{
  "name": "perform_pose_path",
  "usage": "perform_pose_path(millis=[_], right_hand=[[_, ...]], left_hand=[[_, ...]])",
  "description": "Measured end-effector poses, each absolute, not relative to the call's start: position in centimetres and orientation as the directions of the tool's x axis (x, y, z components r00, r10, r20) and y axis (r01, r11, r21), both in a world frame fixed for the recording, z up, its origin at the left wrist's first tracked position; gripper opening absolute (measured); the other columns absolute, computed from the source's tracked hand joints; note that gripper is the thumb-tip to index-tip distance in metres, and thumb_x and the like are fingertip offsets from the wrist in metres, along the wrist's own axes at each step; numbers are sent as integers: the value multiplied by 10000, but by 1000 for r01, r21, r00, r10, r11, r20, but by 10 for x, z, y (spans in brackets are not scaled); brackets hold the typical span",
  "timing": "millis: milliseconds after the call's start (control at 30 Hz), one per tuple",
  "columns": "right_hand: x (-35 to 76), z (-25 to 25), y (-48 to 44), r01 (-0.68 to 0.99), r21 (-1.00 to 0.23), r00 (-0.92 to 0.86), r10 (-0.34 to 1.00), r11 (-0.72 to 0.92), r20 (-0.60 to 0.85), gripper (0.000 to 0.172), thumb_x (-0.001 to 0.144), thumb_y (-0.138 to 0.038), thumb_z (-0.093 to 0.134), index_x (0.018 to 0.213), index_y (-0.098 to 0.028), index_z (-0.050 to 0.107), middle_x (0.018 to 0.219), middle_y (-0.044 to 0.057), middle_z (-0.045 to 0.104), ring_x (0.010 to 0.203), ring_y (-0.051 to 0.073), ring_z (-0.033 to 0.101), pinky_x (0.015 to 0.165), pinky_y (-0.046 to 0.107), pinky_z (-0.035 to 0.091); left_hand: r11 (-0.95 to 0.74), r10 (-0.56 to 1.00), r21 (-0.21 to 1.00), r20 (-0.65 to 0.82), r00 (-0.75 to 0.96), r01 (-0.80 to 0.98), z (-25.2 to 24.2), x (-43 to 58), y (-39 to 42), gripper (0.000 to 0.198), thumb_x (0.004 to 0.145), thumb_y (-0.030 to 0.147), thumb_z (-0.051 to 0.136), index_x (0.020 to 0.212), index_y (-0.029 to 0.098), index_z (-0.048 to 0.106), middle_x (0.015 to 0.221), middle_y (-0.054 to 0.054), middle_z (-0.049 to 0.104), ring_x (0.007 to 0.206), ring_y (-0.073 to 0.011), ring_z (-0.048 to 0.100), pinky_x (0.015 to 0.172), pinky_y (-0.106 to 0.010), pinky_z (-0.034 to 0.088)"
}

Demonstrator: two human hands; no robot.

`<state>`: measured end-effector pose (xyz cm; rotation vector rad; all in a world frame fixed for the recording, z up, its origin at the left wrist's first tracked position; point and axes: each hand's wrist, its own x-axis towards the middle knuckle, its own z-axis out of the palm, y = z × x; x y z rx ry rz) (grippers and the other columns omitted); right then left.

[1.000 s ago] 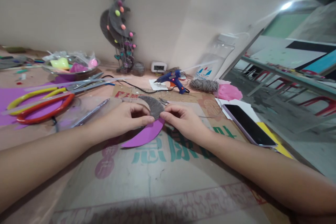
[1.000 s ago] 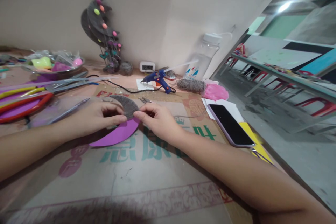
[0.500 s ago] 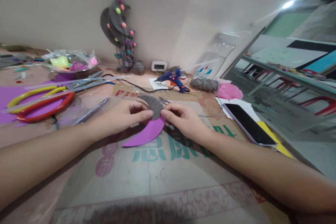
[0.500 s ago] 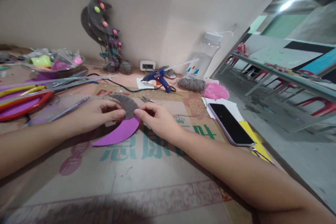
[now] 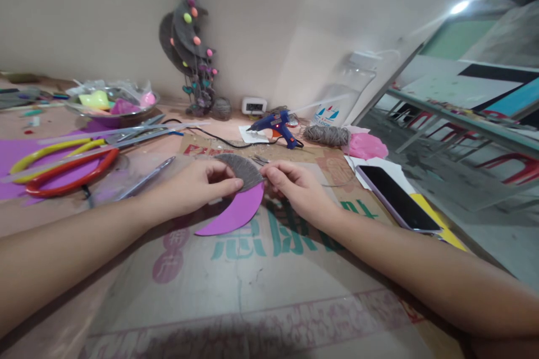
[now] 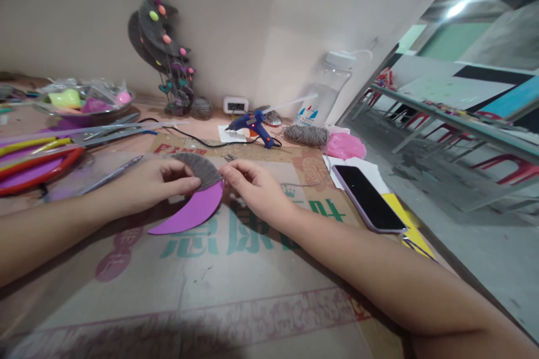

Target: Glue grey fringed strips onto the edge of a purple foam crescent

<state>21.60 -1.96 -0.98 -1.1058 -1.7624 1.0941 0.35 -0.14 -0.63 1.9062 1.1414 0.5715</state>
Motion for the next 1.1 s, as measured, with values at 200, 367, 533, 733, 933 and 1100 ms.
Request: perform_pose_path(millis=[200,367,533,733,933,1100], right_hand=[[215,-5,-19,191,-962,-339,933,197,124,253,783,-290,627,1003,-184,560,881,16,624,649,82,543,544,208,417],[215,-7,-18,136,-979,-354,930,154,97,281,792,-250,608,1058,-213,526,797,-14,597,536,60,477,448,186,365],[216,-6,-19,235,-949,-277,950,210,142,161,790,-287,626,902,-181,579,704,-34,566,530,65,480,471,199,395],[217,-6,-17,386,-894,-225,963,228,149,183,800,-352,615,790,-169,615,653,-29,560,521,75,456,481,210,376],[220,-5,-15,464,-846,-260,953,263,154,300,861,-431,524,758,-167,621,565,-41,491,483,78,415,468,214,333],[232,7,-2,505,-782,-260,928,365,265,282,907,-390,464,944,-159,622,688,-5,568,557,99,485,526,231,388]], left_hand=[[-243,875,841,-26,483,484,-9,3,1,339,801,506,521,690,194,594,629,17,606,567,-131,551,514,-236,386],[-233,878,861,-14,478,453,-9,3,2,320,806,484,523,690,192,583,623,21,599,565,-123,542,516,-231,386],[-232,885,848,-19,465,477,-7,4,1,318,805,482,522,694,192,589,644,18,617,577,-126,555,518,-231,386],[-237,883,838,-25,469,491,-8,3,1,327,799,505,522,698,201,584,640,14,616,567,-135,550,510,-236,382],[-258,877,829,-15,481,496,-10,2,3,327,802,507,515,704,204,592,656,10,624,589,-143,561,531,-241,394],[-265,885,816,-6,465,514,-13,1,4,320,807,491,524,672,206,582,625,27,610,576,-136,554,531,-243,392]])
